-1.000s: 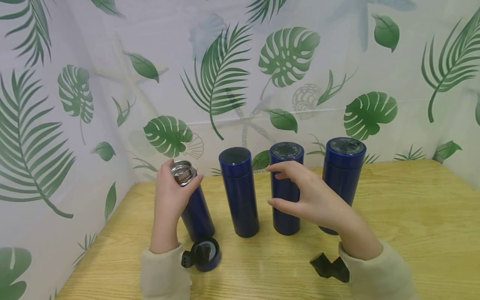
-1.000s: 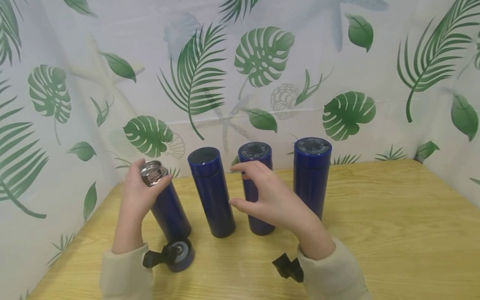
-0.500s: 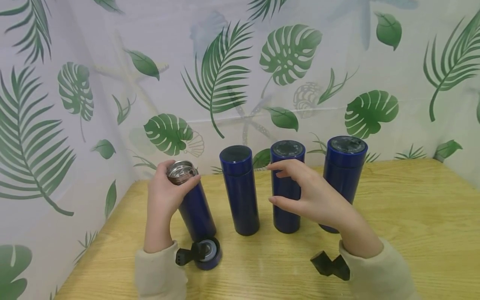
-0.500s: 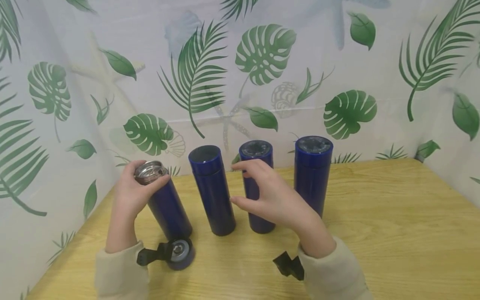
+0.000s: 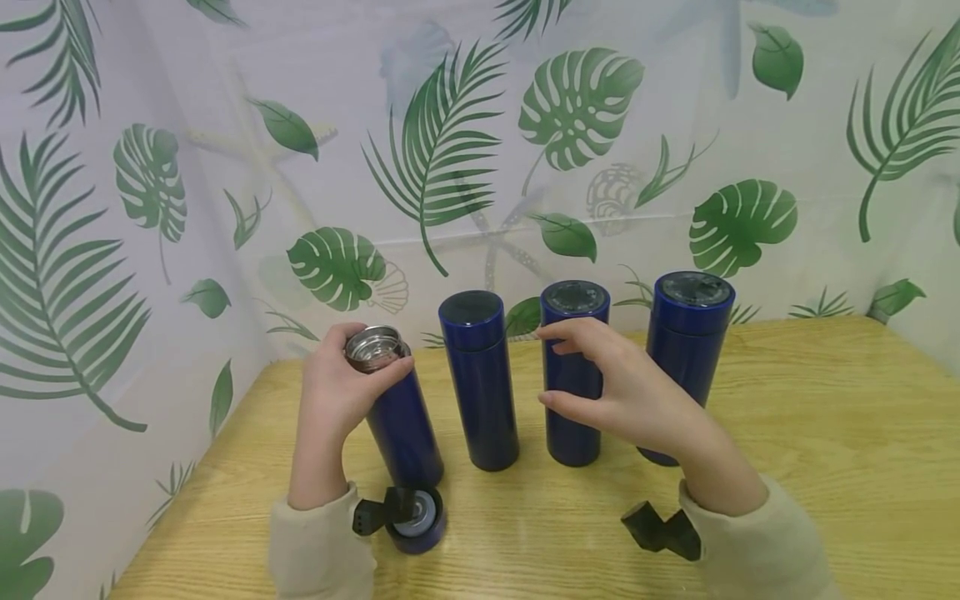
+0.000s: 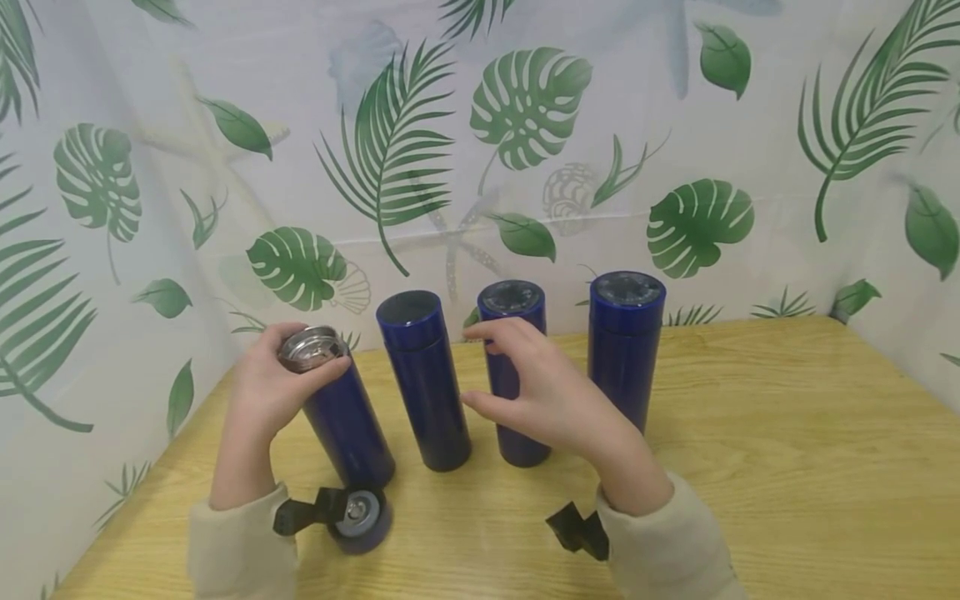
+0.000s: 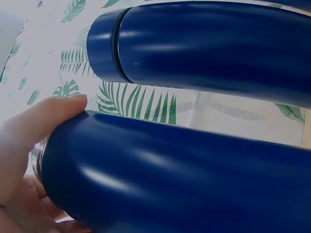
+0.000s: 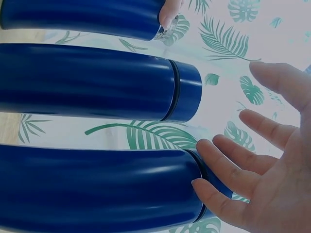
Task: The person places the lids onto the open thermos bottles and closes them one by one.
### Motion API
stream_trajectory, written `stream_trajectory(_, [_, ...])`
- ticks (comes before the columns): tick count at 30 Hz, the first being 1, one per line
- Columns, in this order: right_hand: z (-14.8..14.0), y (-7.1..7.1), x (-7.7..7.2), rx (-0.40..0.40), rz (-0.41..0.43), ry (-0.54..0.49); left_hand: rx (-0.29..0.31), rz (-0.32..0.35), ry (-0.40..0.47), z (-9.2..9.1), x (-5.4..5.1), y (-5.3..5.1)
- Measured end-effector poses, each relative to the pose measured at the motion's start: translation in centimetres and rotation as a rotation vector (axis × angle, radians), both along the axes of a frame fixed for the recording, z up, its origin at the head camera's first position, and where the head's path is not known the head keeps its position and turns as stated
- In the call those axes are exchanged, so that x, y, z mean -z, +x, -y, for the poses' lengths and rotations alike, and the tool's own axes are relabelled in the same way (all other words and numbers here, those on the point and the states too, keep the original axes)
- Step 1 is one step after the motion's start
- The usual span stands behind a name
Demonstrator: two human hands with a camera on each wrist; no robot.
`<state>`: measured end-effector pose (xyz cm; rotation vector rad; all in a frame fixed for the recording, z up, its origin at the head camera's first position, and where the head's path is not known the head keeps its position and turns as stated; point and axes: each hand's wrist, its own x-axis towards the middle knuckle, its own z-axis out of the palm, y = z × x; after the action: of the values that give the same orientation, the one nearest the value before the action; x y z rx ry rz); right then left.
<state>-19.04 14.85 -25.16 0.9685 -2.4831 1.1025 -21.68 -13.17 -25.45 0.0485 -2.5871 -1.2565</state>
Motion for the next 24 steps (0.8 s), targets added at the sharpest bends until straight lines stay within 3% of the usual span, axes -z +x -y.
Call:
stream_trajectory(17, [0.8,-0.1,0.4,-0.025,-0.024,0.019,0.044,0.015,0.056,0.1,0.2,-0.2])
stream_trajectory(24, [1.6,0.0,0.8,-0.033,-0.033,0.042,0.072,0.021,0.042,0.4,0.3,-0.3])
